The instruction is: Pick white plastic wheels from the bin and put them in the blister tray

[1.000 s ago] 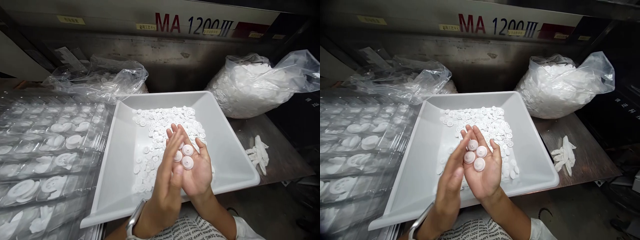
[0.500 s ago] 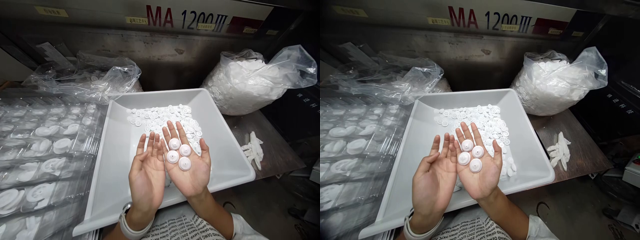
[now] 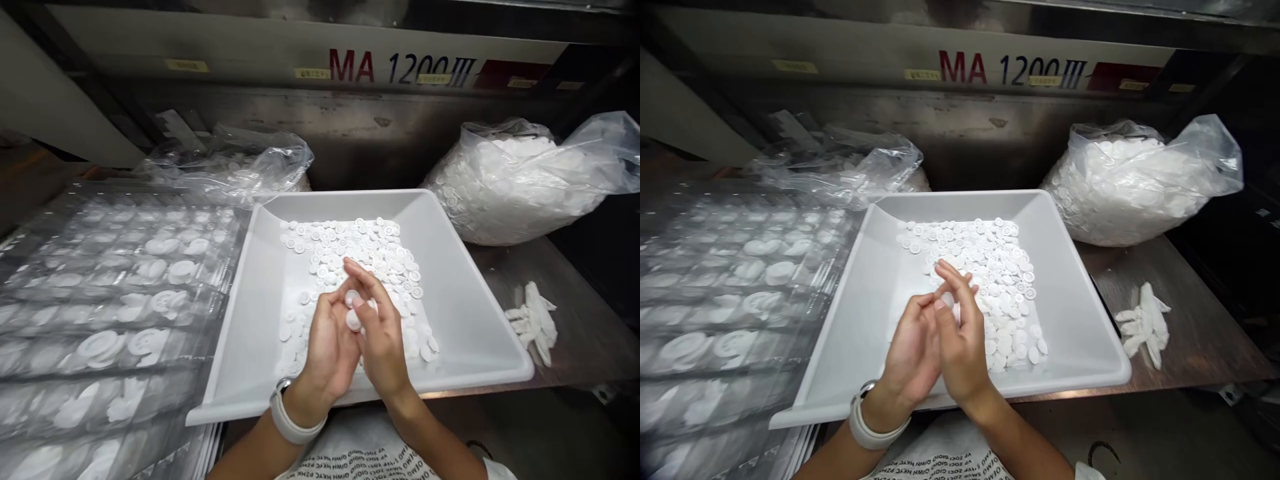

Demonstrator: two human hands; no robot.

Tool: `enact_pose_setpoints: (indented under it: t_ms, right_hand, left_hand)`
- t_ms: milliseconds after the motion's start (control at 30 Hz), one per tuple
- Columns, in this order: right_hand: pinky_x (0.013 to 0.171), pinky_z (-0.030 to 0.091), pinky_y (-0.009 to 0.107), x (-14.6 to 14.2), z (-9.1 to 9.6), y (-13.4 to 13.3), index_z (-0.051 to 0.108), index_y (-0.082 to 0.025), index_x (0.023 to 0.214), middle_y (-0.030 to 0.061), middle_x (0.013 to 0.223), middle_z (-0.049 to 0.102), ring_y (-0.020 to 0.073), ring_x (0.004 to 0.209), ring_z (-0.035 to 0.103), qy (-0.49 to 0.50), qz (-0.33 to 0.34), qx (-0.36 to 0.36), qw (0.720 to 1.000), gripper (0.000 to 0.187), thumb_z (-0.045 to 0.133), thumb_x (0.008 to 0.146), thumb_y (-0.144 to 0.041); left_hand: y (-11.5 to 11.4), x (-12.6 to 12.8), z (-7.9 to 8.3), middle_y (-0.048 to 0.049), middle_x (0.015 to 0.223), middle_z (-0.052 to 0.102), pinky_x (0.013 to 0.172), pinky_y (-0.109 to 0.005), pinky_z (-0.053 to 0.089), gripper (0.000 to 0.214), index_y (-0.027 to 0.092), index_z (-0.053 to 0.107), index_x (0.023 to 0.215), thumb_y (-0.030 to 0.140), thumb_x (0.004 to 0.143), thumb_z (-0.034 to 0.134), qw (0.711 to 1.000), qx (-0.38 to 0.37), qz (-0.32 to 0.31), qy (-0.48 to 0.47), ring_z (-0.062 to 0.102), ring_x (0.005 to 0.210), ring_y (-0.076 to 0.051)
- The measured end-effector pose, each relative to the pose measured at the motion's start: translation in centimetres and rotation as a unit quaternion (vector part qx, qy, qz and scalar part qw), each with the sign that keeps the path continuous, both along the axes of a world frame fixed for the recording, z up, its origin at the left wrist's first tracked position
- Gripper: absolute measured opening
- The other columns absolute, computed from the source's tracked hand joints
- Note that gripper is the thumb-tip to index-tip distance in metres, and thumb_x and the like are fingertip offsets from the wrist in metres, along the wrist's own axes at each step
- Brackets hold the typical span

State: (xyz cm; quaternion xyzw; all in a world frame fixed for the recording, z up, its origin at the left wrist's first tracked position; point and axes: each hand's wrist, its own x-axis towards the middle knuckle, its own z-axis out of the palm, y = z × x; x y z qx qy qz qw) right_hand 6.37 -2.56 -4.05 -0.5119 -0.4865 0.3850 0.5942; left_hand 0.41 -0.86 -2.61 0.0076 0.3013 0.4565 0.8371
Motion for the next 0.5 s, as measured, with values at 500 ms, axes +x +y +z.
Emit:
enact_pose_setpoints:
  t_ms: [500]
  right_hand:
    - [0.106,0.037,0.04,-0.1,0.1,-2.4,0.046,-0.03,0.131,0.0029,0.142,0.037,0.0204,0.132,0.034,-0.251,0.103,0.075,0.96,0.033,0.039,0.099,-0.034]
  left_hand:
    - [-2.8,-3.5,0.4,0.0049,0.065,0.046,0.039,-0.014,0.026,0.03,0.016,0.055,0.077,0.044,0.086,0.059,0.985,0.065,0.031,0.155,0.034,0.045,-0.003]
